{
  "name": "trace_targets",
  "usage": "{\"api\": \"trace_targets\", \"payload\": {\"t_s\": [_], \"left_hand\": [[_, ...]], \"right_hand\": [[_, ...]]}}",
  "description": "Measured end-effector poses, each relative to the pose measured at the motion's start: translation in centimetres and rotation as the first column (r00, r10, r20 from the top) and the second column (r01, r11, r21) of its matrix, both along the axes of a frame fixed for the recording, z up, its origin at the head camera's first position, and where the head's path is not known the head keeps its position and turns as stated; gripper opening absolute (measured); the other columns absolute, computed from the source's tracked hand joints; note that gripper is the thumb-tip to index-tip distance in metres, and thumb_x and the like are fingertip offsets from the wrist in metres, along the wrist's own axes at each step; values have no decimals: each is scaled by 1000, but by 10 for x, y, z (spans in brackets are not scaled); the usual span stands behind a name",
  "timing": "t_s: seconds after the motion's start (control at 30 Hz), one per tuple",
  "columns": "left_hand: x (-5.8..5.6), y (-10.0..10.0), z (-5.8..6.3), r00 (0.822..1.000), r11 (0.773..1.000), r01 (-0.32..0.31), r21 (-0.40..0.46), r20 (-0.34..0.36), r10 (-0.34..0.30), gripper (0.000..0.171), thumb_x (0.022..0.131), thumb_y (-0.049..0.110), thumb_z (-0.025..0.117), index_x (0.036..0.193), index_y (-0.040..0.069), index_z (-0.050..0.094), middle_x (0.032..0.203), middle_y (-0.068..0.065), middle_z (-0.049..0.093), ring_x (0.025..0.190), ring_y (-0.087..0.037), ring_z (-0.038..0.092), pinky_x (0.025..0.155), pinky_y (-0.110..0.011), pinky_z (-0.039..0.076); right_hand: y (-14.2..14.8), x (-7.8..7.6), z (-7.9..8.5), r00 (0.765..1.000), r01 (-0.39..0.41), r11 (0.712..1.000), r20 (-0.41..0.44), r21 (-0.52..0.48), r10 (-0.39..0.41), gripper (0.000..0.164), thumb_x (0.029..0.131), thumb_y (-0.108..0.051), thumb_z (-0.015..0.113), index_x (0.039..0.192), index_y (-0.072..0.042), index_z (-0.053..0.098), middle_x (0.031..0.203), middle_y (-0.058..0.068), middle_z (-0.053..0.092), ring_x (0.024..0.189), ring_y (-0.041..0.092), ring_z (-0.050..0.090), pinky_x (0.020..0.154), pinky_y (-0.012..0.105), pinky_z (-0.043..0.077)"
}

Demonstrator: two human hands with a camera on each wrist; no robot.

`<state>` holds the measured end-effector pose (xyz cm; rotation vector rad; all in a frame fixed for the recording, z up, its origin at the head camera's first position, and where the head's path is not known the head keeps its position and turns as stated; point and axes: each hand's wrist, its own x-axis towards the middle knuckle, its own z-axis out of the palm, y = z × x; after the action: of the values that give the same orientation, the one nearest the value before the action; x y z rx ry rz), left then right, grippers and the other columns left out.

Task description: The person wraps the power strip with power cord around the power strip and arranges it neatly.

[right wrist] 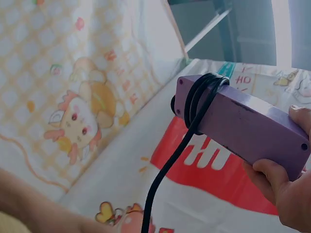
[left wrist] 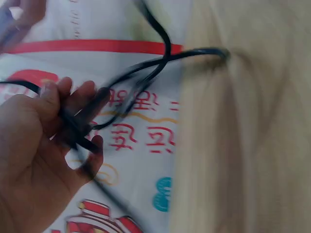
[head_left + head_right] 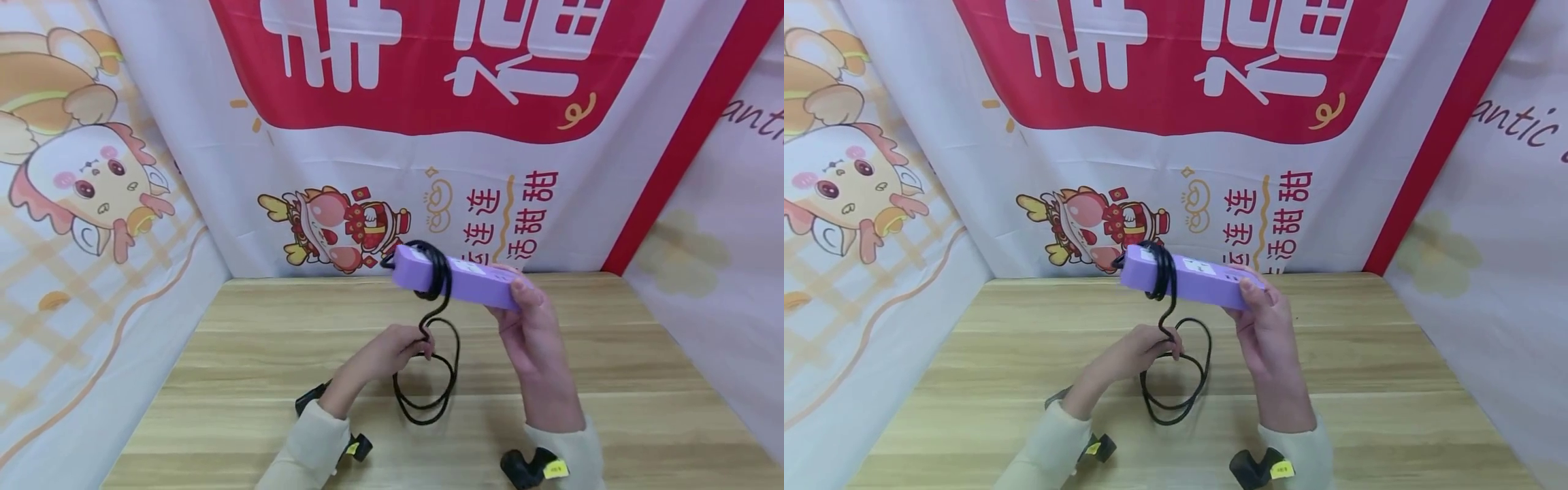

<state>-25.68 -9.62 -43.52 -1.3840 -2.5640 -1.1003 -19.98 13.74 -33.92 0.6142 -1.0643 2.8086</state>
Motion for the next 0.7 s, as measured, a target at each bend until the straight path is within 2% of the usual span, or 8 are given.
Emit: {"api": "trace_targets", "payload": {"t_s": [0.07, 0.17, 0.27, 0.47, 0.53, 0.6, 0.7], "left_hand": [[-3, -2, -3, 999, 1000, -14, 7, 36, 14, 18, 103, 8, 50, 95, 12, 66, 89, 2, 71, 87, -5, 63, 78, -21, 52], [-7, -9, -2, 994, 998, -30, 62, 109, 23, 19, 104, 9, 49, 96, 11, 66, 88, 1, 70, 87, -8, 63, 79, -24, 53], [-11, -18, -1, 989, 995, -47, 87, 144, 34, 20, 105, 14, 48, 97, 12, 66, 90, 1, 69, 89, -10, 63, 81, -26, 53], [-20, -30, -11, 982, 993, -119, 11, 146, 116, 23, 106, 20, 47, 96, 15, 67, 93, 4, 70, 88, -9, 61, 80, -26, 52], [-23, -34, -14, 978, 992, -129, 17, 170, 124, 25, 106, 21, 46, 95, 16, 67, 94, 5, 70, 89, -8, 61, 82, -26, 51], [-25, -39, -15, 968, 991, -118, 70, 231, 99, 27, 107, 23, 44, 95, 15, 68, 96, 3, 71, 93, -9, 64, 87, -26, 52], [-26, -45, -13, 952, 976, -59, 208, 305, -7, 30, 107, 21, 42, 95, 9, 66, 97, -7, 72, 101, -16, 68, 96, -29, 53]], "right_hand": [[7, 3, 3, 1000, -10, 998, -24, -54, 9, 19, 99, -5, 56, 111, 2, 70, 101, 10, 76, 86, 15, 74, 83, 25, 58], [17, 5, 6, 999, -11, 992, -39, -129, 6, 21, 99, -3, 56, 113, 6, 68, 102, 14, 75, 87, 18, 75, 84, 28, 58], [23, 7, 9, 999, -2, 984, -38, -177, -5, 21, 98, -1, 56, 114, 9, 67, 103, 16, 74, 88, 21, 75, 85, 30, 58], [27, 10, 12, 998, 45, 979, -30, -197, -52, 22, 98, -6, 59, 114, 7, 68, 106, 16, 73, 91, 24, 74, 85, 30, 57], [30, 10, 12, 997, 58, 978, -28, -202, -65, 22, 98, -7, 60, 113, 7, 69, 106, 16, 73, 92, 24, 74, 84, 31, 57], [33, 11, 12, 998, 57, 977, -26, -205, -64, 22, 98, -6, 60, 114, 7, 68, 106, 16, 72, 93, 25, 74, 84, 31, 57], [38, 11, 12, 999, -19, 970, -44, -242, 9, 25, 98, -5, 59, 118, 8, 66, 111, 18, 70, 97, 29, 72, 87, 35, 57]]}}
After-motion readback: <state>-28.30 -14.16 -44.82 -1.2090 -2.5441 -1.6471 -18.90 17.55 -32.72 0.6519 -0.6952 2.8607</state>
